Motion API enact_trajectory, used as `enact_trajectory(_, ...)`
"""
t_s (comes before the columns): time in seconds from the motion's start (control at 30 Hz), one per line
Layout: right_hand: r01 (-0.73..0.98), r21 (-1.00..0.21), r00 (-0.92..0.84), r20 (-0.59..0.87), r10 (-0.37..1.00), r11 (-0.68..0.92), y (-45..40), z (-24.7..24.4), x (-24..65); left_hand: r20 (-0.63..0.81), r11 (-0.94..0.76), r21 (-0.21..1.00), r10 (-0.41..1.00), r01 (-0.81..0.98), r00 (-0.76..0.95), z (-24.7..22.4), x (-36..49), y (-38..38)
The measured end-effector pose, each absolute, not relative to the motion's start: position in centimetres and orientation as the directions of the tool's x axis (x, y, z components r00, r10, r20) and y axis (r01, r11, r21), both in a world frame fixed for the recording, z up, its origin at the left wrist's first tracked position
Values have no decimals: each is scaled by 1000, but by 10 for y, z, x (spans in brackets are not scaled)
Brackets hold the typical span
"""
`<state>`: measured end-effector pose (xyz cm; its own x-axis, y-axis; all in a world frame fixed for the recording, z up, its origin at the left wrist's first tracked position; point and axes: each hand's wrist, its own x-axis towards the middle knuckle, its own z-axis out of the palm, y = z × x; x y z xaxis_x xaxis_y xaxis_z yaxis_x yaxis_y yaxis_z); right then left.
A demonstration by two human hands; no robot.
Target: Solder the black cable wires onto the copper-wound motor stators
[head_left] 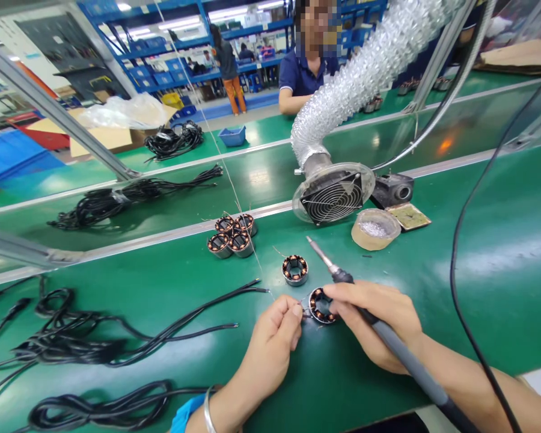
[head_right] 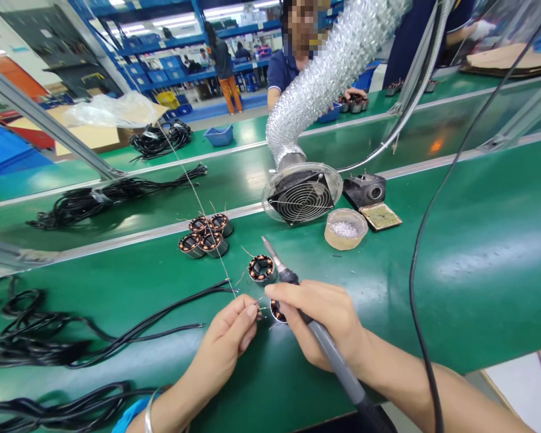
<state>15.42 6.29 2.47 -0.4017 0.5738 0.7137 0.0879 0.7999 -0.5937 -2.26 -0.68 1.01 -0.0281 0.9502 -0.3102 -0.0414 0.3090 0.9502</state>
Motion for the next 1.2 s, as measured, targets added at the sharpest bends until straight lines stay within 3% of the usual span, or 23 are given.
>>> enact_trajectory(0.27,21,-527,-537,711,454,850,65,21,132,-185,146,955,974,259,132,18,-34,-12)
enact_trajectory(0.47,50,-519,-535,708,461,854,65,18,140,-131,52,890,980,453,147,30,-37,-8)
enact_trajectory(0.87,12,-546,-578,680,452,838,59,17,143,-300,277,951,933,138,197,24,-41,-4)
enact_trajectory(1.0,-50,-519,-587,706,395,853,58,19,144,-464,493,868,845,-53,267,25,-38,2)
enact_trajectory(1.07,-4,-490,-548,730,408,872,56,18,142,-519,573,809,800,-129,300,24,-35,4)
enact_trajectory(1.2,131,-491,-465,737,491,861,53,15,140,-538,580,775,814,-252,219,21,-29,3)
